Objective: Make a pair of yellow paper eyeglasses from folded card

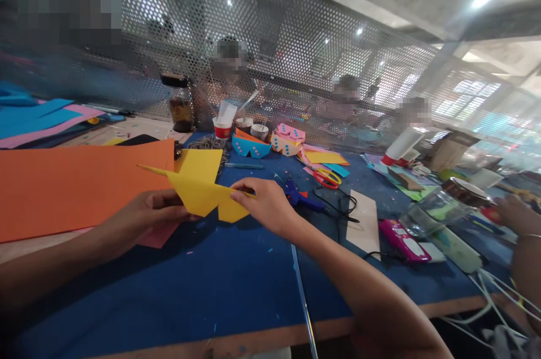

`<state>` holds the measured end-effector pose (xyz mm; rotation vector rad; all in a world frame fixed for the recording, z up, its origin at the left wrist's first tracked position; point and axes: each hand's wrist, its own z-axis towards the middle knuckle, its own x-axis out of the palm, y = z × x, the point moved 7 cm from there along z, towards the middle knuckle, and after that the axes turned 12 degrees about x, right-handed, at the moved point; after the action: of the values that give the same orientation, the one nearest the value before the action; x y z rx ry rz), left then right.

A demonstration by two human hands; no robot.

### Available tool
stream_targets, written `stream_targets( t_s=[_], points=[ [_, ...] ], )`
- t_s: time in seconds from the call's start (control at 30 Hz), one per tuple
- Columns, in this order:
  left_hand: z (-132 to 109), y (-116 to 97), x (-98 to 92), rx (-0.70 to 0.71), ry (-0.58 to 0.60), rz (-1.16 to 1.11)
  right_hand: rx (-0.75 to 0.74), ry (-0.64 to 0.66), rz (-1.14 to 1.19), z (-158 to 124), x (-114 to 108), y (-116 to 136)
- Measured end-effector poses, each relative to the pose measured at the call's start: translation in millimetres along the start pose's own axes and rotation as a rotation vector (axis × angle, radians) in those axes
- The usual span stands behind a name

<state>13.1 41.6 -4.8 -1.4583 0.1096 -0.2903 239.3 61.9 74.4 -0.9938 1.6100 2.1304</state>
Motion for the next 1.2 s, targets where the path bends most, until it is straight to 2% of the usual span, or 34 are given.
stream_targets(
  t_s=[0.3, 0.47, 0.63, 0.87, 1.2],
  points=[
    [-0.3, -0.8, 1.4, 0.038, 0.011, -0.092, 0.065, 0.036, -0.036, 2.0, 2.5, -4.8],
    [-0.4, 3.3, 0.9, 0.002, 0.009, -0.015, 0.081, 0.071, -0.023, 1.3, 6.4, -4.7],
    [0.4, 2.3, 5.1, 0.008, 0.036, -0.032, 0.095, 0.086, -0.017, 0.7, 7.6, -5.0],
    [0.8, 2.1, 3.4, 0.019, 0.062, 0.044, 0.096, 0.045, -0.016, 1.5, 4.3, -5.8],
    [1.2, -1.3, 5.0, 0.011, 0.036, 0.104, 0.103, 0.034, -0.006, 2.4, 4.5, -9.0]
  ],
)
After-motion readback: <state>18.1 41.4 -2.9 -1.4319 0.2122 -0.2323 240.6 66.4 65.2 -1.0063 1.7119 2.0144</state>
